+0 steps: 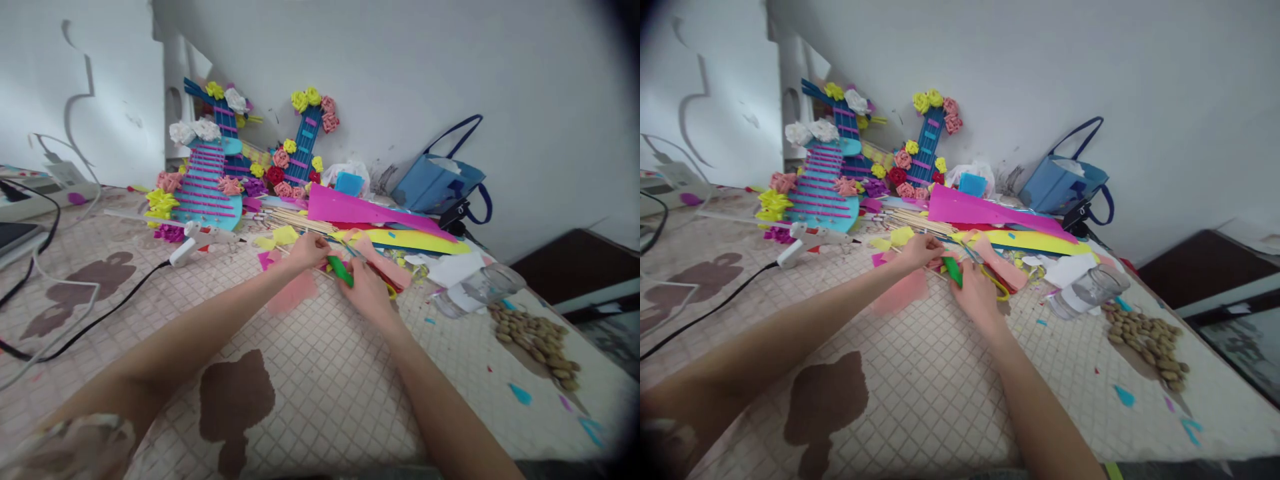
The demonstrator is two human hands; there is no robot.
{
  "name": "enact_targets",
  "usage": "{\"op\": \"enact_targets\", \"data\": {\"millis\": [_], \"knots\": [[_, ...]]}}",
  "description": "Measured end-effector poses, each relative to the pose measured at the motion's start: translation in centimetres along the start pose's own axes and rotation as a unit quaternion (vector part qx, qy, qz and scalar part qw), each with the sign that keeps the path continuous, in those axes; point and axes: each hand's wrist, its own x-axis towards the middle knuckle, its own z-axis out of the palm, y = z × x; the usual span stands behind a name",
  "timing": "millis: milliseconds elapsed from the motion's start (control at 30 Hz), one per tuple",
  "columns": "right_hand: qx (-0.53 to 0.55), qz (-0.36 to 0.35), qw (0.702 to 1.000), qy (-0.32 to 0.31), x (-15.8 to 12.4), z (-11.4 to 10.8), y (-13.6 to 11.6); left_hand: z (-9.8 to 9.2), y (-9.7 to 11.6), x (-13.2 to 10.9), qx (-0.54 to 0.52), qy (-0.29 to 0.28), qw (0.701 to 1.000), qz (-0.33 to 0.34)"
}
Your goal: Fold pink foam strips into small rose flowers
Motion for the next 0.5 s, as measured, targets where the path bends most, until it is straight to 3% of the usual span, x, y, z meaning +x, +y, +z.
{"op": "enact_targets", "data": {"millis": [167,400,500], "knots": [[0.015,-0.002,1.0,0.017,0.2,0.3,0.4,0.2,-1.2,-0.3,0.085,-0.001,0.996,0.008],[0.097,0.045,0.982,0.155,0.7,-0.8,1.9,0.5,-1.4,-0.1,0.149,0.008,0.989,-0.005],[0.114,0.021,0.983,0.14,0.5,-0.6,1.1,0.7,-1.2,-0.2,0.168,0.021,0.985,-0.013]]}}
